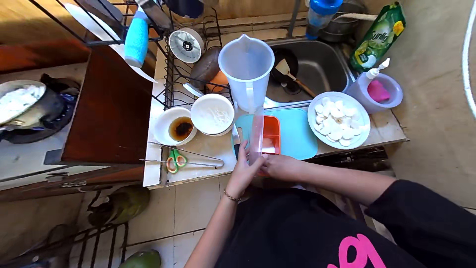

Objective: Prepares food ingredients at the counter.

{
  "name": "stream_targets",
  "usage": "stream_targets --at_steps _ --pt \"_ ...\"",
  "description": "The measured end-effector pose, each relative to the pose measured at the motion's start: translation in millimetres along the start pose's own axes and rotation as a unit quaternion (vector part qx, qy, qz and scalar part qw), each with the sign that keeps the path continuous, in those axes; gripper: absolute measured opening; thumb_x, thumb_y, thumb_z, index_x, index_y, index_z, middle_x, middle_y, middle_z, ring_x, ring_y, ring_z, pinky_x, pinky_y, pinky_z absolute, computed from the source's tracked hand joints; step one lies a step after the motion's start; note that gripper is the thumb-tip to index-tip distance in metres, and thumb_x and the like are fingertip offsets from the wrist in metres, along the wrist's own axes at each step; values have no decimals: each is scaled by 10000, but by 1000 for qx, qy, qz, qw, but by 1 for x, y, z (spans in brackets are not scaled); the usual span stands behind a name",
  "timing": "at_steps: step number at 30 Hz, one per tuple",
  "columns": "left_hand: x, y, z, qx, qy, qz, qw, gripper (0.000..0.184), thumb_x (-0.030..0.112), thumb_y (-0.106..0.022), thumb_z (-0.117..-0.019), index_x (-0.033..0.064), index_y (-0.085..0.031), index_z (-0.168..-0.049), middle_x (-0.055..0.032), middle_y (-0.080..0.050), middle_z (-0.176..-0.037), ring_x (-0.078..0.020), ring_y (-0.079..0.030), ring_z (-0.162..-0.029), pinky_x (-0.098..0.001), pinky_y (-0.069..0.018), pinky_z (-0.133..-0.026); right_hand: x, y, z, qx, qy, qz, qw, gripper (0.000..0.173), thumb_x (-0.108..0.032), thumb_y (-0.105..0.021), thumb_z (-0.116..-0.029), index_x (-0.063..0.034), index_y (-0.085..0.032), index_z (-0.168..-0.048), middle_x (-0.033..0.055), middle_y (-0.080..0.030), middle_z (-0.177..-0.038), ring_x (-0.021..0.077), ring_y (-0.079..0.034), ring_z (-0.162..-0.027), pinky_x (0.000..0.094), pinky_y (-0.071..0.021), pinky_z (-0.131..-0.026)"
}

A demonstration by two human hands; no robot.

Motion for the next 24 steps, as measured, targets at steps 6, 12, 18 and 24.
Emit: stream_targets --at_steps 6,12,18,24 --pt "0 -5 -4 12 -1 6 1000 867 325 -635 -945 60 -148 -1612 -200 -490 -1485 -244 -598 -1221 -399 -531 -936 14 -4 -10 -92 -79 -5 993 282 8 -404 -1071 171 -600 -1191 348 -620 -1209 512 -608 -1168 614 -490 -960" --pt "0 -7 -2 17 -1 9 1000 864 339 -625 -953 76 -140 -1617 -193 -478 -1500 -246 -565 -1267 -407 -519 -945 18 -11 -16 -102 -53 12 993 276 9 -402 -1075 161 -598 -1196 337 -618 -1216 506 -611 -1162 597 -500 -952" --pt "-1 -6 -2 18 4 16 1000 843 326 -612 -961 76 -142 -1615 -187 -472 -1505 -247 -555 -1281 -416 -510 -961 24 -15 -22 -87 -58 -4 995 284 -32 -418 -1086 153 -601 -1199 333 -623 -1213 508 -611 -1161 608 -497 -946" --pt "0 -6 -2 14 5 32 999 815 296 -601 -976 74 -143 -1613 -195 -455 -1515 -248 -557 -1278 -412 -514 -969 19 12 -9 0 -58 -55 997 253 11 -451 -1054 141 -637 -1166 336 -660 -1130 505 -641 -1104 622 -493 -949"
Point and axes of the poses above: each hand's wrist, its own z-axis away from the middle knuckle, its own y-axis out of the back of the hand, x = y × z, the point moved 10 cm from there along -z, towards the middle knuckle
